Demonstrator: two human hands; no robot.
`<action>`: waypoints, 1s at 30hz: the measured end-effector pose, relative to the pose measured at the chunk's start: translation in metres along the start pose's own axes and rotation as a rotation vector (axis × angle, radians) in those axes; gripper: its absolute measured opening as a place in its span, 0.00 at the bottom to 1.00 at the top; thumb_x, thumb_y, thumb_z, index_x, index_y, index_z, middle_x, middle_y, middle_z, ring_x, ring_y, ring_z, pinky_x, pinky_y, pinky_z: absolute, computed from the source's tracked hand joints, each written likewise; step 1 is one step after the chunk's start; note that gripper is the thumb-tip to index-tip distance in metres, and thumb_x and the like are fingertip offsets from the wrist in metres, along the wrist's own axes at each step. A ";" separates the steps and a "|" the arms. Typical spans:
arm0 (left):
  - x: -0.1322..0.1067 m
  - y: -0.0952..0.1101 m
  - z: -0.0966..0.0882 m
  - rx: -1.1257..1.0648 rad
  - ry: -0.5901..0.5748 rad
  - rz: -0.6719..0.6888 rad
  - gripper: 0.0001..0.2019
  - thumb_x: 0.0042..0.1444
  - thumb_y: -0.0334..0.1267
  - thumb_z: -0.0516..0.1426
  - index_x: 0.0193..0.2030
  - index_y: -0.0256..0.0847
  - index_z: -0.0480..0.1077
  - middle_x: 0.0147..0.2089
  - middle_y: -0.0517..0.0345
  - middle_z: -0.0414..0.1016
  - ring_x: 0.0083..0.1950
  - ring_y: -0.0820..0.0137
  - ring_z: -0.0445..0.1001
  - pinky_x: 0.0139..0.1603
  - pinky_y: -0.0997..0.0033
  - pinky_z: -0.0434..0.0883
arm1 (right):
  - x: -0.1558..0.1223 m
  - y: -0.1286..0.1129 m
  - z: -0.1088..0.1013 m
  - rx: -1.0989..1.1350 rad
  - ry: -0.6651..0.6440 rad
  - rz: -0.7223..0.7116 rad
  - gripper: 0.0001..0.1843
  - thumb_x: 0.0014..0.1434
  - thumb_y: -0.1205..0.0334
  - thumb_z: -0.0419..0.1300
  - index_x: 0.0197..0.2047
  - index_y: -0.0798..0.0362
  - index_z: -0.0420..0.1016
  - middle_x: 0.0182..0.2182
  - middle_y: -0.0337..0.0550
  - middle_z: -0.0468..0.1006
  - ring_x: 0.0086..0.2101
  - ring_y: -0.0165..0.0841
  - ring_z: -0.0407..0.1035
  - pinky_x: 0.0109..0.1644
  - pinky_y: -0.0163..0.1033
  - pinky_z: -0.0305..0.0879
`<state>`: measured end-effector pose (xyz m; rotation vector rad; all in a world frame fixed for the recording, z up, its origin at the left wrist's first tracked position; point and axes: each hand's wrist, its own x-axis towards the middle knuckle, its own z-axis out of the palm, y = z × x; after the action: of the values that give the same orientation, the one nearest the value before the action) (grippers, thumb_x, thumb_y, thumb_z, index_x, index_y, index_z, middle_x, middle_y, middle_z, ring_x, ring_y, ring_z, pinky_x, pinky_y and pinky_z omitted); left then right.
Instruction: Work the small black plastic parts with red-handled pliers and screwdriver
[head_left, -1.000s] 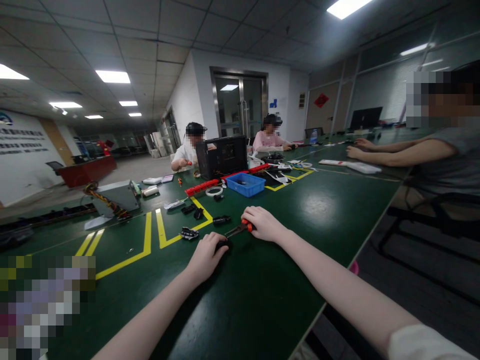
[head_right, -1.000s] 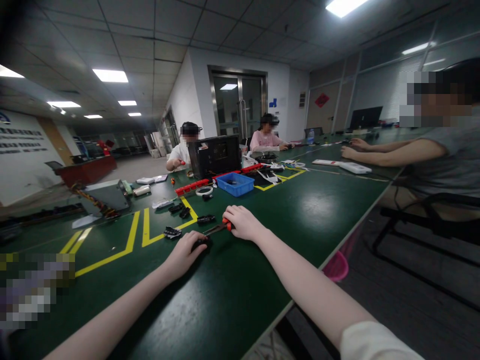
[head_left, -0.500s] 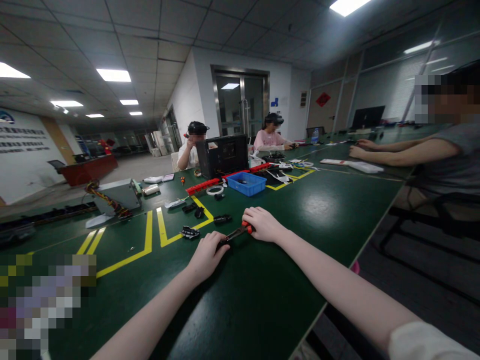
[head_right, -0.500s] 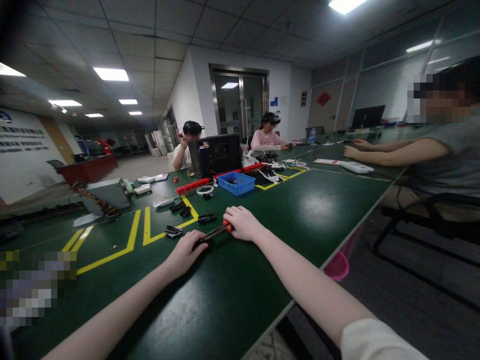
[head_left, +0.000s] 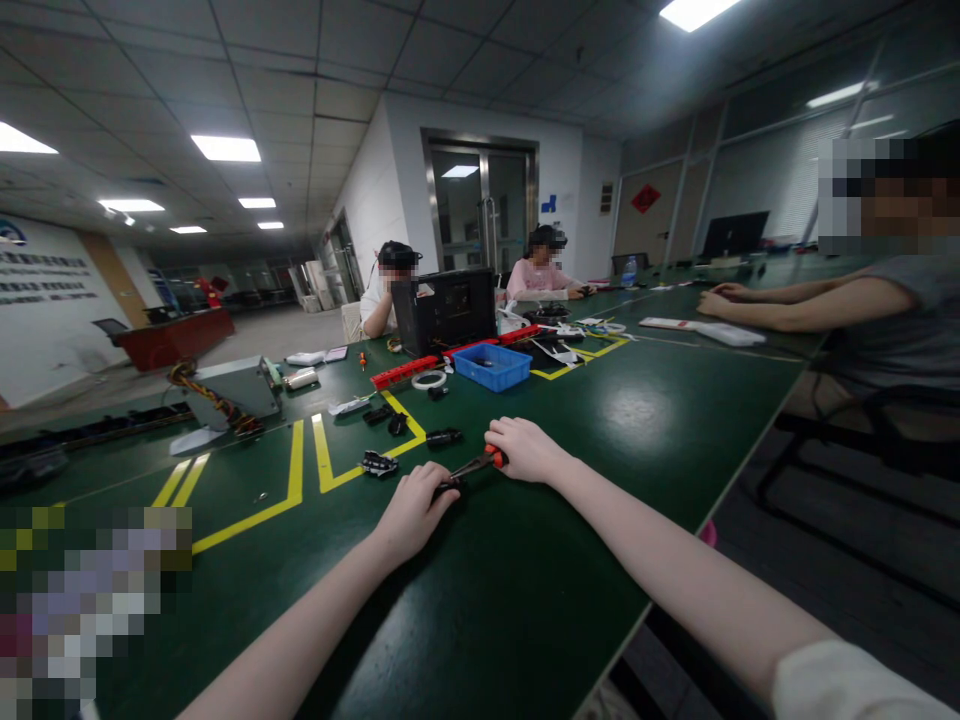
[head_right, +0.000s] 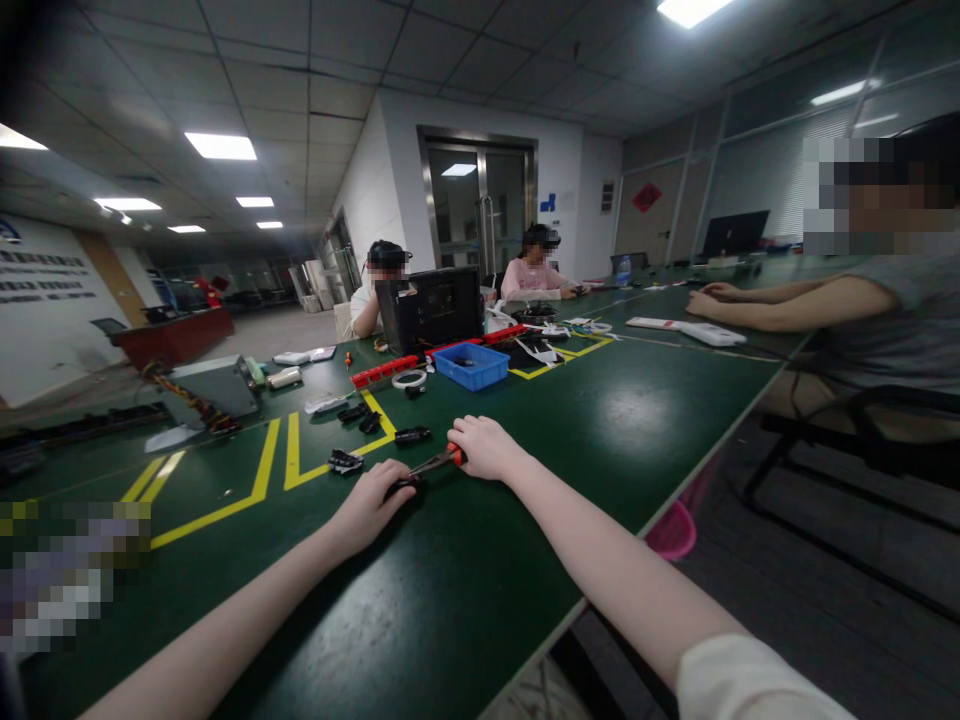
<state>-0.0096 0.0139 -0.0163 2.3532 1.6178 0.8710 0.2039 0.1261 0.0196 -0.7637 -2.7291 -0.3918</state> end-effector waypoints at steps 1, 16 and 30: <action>0.000 0.000 0.000 0.001 -0.005 0.003 0.07 0.63 0.39 0.51 0.40 0.41 0.69 0.43 0.54 0.71 0.44 0.63 0.69 0.48 0.62 0.67 | 0.000 0.000 0.000 -0.002 -0.015 0.009 0.07 0.51 0.65 0.59 0.36 0.53 0.69 0.38 0.46 0.71 0.39 0.37 0.64 0.40 0.39 0.54; -0.004 0.014 -0.006 0.086 -0.053 0.009 0.08 0.61 0.44 0.53 0.41 0.42 0.65 0.46 0.55 0.70 0.47 0.62 0.67 0.49 0.59 0.64 | -0.001 0.002 -0.003 0.044 -0.018 -0.027 0.07 0.50 0.66 0.59 0.35 0.53 0.68 0.37 0.45 0.70 0.39 0.36 0.63 0.41 0.38 0.54; -0.002 0.001 -0.003 -0.095 0.028 0.016 0.08 0.55 0.39 0.60 0.40 0.41 0.68 0.43 0.54 0.72 0.44 0.63 0.70 0.47 0.62 0.67 | -0.002 0.003 -0.006 0.072 -0.004 -0.038 0.06 0.50 0.67 0.58 0.34 0.53 0.68 0.35 0.44 0.70 0.38 0.35 0.63 0.41 0.37 0.54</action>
<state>-0.0109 0.0111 -0.0143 2.3026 1.5341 0.9656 0.2083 0.1253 0.0245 -0.6958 -2.7485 -0.2980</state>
